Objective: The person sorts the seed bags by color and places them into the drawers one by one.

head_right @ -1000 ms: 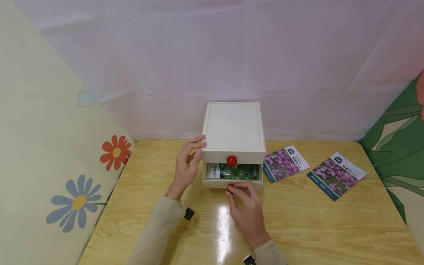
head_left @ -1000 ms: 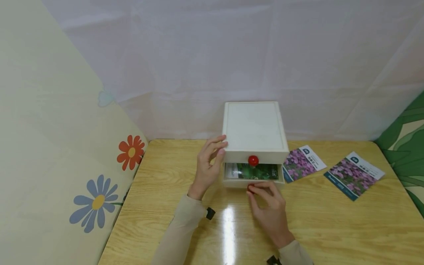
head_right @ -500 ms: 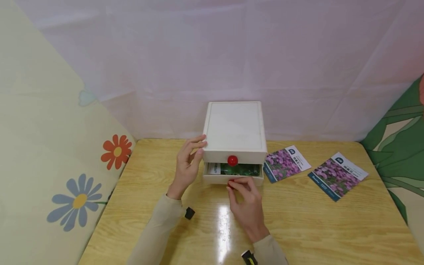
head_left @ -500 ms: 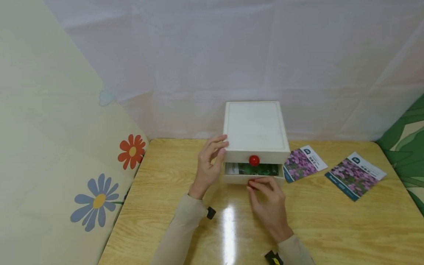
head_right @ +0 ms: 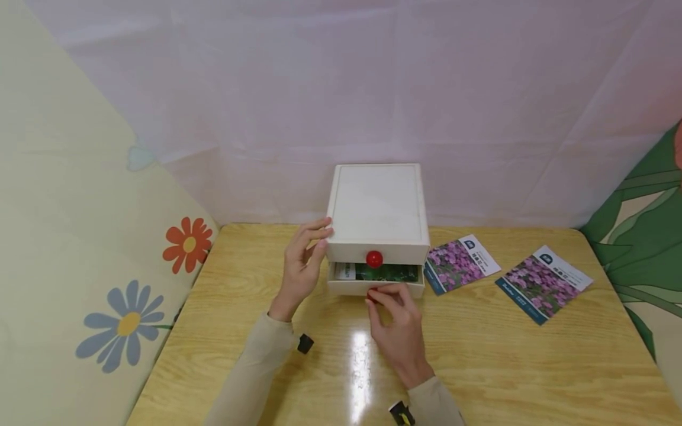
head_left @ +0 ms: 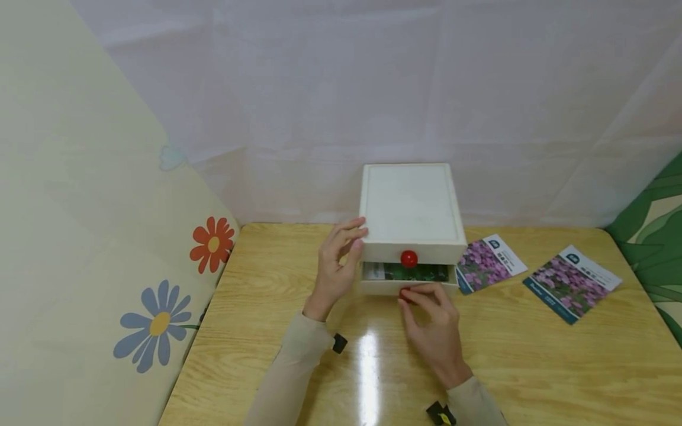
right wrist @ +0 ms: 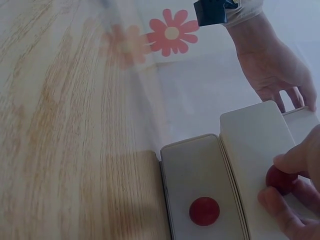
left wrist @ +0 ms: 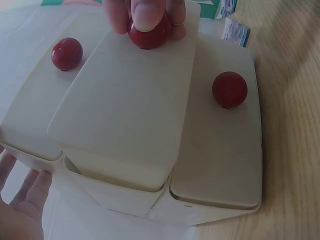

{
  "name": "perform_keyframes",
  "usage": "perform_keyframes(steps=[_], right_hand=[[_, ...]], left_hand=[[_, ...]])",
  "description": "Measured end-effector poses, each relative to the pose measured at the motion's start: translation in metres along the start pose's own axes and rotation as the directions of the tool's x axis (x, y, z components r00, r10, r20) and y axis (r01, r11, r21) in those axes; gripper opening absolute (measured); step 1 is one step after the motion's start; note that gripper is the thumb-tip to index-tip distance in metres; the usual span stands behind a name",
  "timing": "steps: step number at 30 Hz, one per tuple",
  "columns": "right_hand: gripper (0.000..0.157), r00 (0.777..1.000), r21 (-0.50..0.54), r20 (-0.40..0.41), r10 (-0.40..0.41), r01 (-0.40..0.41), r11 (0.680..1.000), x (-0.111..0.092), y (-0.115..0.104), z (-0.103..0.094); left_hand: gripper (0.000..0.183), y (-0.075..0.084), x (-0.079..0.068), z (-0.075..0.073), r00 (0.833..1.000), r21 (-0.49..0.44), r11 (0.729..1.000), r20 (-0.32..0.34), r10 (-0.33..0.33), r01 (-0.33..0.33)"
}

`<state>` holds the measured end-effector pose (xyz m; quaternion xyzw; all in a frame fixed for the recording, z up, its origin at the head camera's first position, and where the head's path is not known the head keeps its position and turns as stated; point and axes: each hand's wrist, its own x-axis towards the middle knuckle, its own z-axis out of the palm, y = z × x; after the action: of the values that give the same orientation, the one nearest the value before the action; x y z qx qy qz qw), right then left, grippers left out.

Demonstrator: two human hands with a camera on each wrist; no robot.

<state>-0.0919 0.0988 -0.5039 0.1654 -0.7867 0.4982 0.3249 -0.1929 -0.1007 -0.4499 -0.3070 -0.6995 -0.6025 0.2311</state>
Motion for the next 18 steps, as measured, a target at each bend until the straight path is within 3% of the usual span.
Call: perform_keyframes(steps=[7,18], right_hand=[[0.022,1.000,-0.005,0.010,0.005,-0.005,1.000,0.000,0.000,0.000],[0.022,1.000,-0.041,0.015,0.026,-0.025,0.999,0.003,0.001,0.001]], left_hand=[[0.020,0.029,0.008,0.000,1.000,-0.009,1.000,0.004,0.000,0.000],[0.019,0.028,0.008,0.000,1.000,-0.005,1.000,0.000,0.011,-0.011]])
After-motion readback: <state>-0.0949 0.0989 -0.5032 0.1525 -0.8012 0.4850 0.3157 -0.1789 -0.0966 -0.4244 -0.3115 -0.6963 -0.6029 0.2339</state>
